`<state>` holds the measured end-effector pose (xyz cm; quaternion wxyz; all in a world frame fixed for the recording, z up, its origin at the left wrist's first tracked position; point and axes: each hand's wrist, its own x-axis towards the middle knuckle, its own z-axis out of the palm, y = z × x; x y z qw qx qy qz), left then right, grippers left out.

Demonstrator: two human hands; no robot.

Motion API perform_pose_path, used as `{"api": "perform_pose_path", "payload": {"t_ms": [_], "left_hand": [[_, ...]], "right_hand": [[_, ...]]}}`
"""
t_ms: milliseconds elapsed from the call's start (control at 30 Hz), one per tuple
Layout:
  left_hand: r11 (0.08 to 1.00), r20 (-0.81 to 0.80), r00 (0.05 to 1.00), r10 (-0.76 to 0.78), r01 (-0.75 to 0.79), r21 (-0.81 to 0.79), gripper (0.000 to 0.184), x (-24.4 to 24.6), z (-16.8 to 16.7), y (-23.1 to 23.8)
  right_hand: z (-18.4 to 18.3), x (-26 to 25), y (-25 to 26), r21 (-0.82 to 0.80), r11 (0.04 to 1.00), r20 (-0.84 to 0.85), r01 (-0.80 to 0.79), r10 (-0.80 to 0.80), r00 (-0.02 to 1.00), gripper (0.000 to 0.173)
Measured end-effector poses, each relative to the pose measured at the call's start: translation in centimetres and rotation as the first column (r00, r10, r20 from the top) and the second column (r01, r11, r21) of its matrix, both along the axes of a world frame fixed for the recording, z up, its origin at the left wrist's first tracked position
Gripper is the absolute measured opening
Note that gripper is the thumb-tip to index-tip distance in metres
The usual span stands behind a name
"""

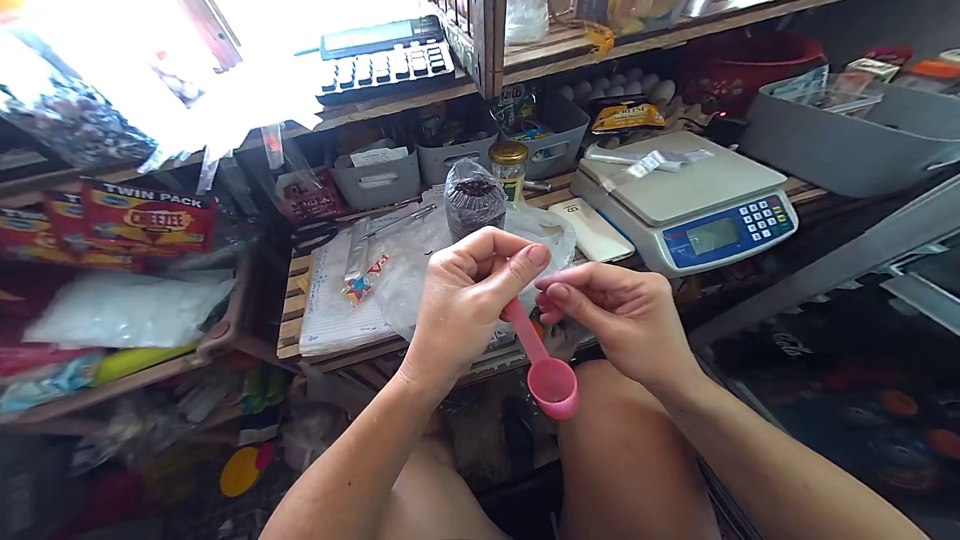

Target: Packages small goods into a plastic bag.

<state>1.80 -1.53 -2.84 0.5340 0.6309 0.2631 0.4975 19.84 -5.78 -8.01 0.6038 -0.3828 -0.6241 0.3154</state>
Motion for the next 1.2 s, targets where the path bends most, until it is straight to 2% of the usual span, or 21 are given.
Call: {"api": "perform_pose_path", "payload": {"t_ms": [133, 233, 333, 433, 500, 600, 700, 767, 800, 867, 900, 1000, 1033, 1100, 1133, 1200], "left_hand": [[1.000, 0.003, 1.000, 0.000, 0.000, 0.003, 0.006, -0.2, 0.1, 0.0], [1.000, 0.016, 1.000, 0.007, -0.007, 0.010, 0.007, -0.7, 0.4, -0.1], [1.000, 0.036, 0.999, 0.021, -0.022, 0.015, 0.008, -1.3, 0.8, 0.0], [0.999, 0.049, 0.998, 0.034, -0.034, 0.017, 0.009, -1.7, 0.8, 0.1], [0.999, 0.040, 0.999, 0.032, -0.032, 0.004, 0.009, -1.6, 0.8, 0.0], [1.000, 0.033, 0.999, 0.020, -0.021, 0.014, 0.009, -1.4, 0.8, 0.0], [0.997, -0.011, 1.000, 0.018, -0.017, 0.080, 0.007, -1.6, 0.8, 0.0], [0.991, -0.090, 0.996, 0.006, 0.007, 0.136, 0.006, -1.8, 0.9, 0.1], [0.988, -0.127, 0.992, 0.002, 0.018, 0.151, 0.005, -1.6, 0.8, 0.1], [0.988, -0.175, 0.985, 0.000, 0.027, 0.150, 0.004, -1.1, 0.5, -0.1], [0.989, -0.177, 0.984, -0.002, 0.028, 0.143, 0.009, -0.8, 0.3, -0.2], [0.992, -0.254, 0.964, -0.077, 0.101, 0.081, 0.041, -0.5, 0.0, -0.2], [0.987, -0.292, 0.950, -0.113, 0.140, 0.074, 0.040, -0.2, -0.4, -0.1], [0.974, -0.381, 0.908, -0.173, 0.216, 0.074, 0.015, 0.5, -1.2, -0.2], [0.967, -0.430, 0.882, -0.192, 0.245, 0.072, 0.013, 0.9, -1.3, -0.3], [0.952, -0.509, 0.828, -0.234, 0.301, 0.051, 0.021, 1.3, -1.6, -0.3]], "right_hand": [[0.2, -0.3, -0.2, -0.075, 0.994, -0.067, -0.084, 0.079, 0.995, 0.017], [0.3, -0.6, -0.1, -0.103, 0.993, -0.159, -0.063, 0.046, 0.986, 0.018], [-0.8, -0.5, 0.0, 0.028, 0.999, -0.045, 0.019, -0.018, 0.999, 0.009], [-1.2, -0.7, -0.4, 0.138, 0.990, 0.023, 0.019, -0.022, 0.999, 0.013], [-0.8, -0.9, -0.7, 0.086, 0.996, -0.020, 0.031, -0.029, 0.999, 0.012], [-0.7, -0.6, -0.5, 0.001, 1.000, -0.036, 0.013, -0.013, 0.999, 0.021], [-1.0, 0.4, -0.4, -0.093, 0.992, 0.129, -0.091, 0.102, 0.986, 0.034], [-0.3, 0.7, -0.3, -0.054, 0.994, 0.240, -0.090, 0.100, 0.966, 0.048], [0.3, 0.7, -0.3, -0.008, 0.997, 0.259, -0.072, 0.072, 0.963, 0.047], [1.7, 0.2, -0.3, 0.063, 0.998, 0.198, 0.001, -0.014, 0.980, 0.025], [2.3, 0.0, -0.2, 0.080, 0.996, 0.154, 0.047, -0.058, 0.986, 0.015], [3.8, -0.3, 0.3, 0.089, 0.993, -0.028, 0.077, -0.075, 0.997, 0.009], [4.2, -0.2, 0.5, 0.103, 0.992, -0.080, 0.080, -0.072, 0.994, 0.009], [4.9, -0.1, 1.0, 0.129, 0.988, -0.140, 0.087, -0.069, 0.988, 0.009], [5.2, -0.1, 1.2, 0.139, 0.986, -0.156, 0.092, -0.070, 0.985, 0.009], [5.8, 0.2, 1.9, 0.135, 0.986, -0.197, 0.100, -0.072, 0.978, 0.010]]}}
